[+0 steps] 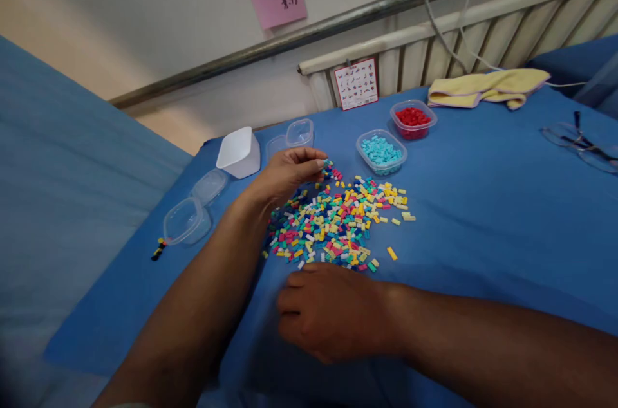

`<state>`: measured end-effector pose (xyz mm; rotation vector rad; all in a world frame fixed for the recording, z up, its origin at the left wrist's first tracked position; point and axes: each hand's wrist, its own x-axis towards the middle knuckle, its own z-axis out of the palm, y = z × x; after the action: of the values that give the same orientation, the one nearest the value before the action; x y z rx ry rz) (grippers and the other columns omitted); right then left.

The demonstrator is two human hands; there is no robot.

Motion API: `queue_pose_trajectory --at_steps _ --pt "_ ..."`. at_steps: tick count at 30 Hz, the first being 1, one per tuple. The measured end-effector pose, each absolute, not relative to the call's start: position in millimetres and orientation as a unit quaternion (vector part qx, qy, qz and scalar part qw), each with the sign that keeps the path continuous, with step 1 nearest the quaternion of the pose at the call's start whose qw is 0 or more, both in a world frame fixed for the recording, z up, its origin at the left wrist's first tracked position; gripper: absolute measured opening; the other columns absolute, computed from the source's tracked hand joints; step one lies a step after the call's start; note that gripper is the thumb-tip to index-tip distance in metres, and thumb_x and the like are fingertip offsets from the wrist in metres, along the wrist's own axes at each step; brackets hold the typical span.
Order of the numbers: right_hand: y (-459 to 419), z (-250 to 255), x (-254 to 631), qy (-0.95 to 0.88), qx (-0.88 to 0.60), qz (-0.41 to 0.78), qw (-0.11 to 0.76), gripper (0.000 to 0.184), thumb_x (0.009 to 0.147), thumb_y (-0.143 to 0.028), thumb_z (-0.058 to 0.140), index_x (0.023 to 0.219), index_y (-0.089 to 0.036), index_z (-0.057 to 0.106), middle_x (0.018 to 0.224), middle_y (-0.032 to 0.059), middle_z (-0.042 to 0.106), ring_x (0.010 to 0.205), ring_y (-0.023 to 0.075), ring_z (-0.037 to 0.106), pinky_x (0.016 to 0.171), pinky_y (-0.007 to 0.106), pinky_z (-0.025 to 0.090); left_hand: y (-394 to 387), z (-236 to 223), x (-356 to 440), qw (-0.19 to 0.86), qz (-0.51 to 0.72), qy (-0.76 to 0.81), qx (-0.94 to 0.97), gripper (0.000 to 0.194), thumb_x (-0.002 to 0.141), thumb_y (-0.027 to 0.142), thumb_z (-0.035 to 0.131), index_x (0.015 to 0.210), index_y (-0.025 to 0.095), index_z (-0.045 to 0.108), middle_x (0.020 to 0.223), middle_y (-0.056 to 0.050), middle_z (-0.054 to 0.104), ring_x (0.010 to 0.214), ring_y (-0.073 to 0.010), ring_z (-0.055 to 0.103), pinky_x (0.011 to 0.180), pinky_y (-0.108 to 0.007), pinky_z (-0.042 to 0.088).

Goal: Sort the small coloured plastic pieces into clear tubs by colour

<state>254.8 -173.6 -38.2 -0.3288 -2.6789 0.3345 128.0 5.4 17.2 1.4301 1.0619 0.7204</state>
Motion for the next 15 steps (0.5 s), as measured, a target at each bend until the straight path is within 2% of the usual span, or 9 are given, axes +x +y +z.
queue_pose_trajectory --at_steps 4,8,11,15 --pt "-173 -37 255 -0.962 -0.115 0.123 0.214 0.017 0.110 -0.028 0.064 0.097 -0.022 0.074 0.101 0.0007 0.074 0.096 0.0197 0.058 0.078 0.039 0.044 19 18 176 0.524 0.308 0.421 0.674 0.007 0.096 0.011 0.074 0.102 0.013 0.077 0.079 0.000 0.070 0.069 -0.0101 0.063 0.073 -0.028 0.052" --pt "-172 -37 254 -0.963 -0.119 0.114 0.214 0.018 0.109 -0.027 0.066 0.094 -0.022 0.075 0.098 0.0013 0.073 0.093 0.0198 0.058 0.076 0.038 0.044 38 13 217 0.468 0.309 0.384 0.733 0.008 0.096 0.010 0.071 0.102 0.012 0.077 0.093 -0.007 0.077 0.077 -0.0123 0.065 0.083 -0.032 0.055" --pt "-172 -37 255 -0.964 -0.119 0.107 0.211 0.017 0.109 -0.028 0.067 0.095 -0.022 0.075 0.100 0.0020 0.073 0.093 0.0198 0.058 0.074 0.038 0.044 48 7 230 0.405 0.312 0.394 0.764 0.012 0.095 0.012 0.072 0.105 0.011 0.078 0.104 -0.011 0.080 0.090 -0.0170 0.070 0.092 -0.036 0.056" --pt "-171 -37 255 -0.962 -0.121 0.106 0.222 0.018 0.109 -0.025 0.064 0.095 -0.022 0.076 0.099 0.0012 0.072 0.093 0.0201 0.058 0.075 0.038 0.043 45 6 220 0.351 0.322 0.408 0.779 0.017 0.098 0.016 0.067 0.108 0.013 0.080 0.106 -0.010 0.081 0.096 -0.0193 0.073 0.092 -0.035 0.056"
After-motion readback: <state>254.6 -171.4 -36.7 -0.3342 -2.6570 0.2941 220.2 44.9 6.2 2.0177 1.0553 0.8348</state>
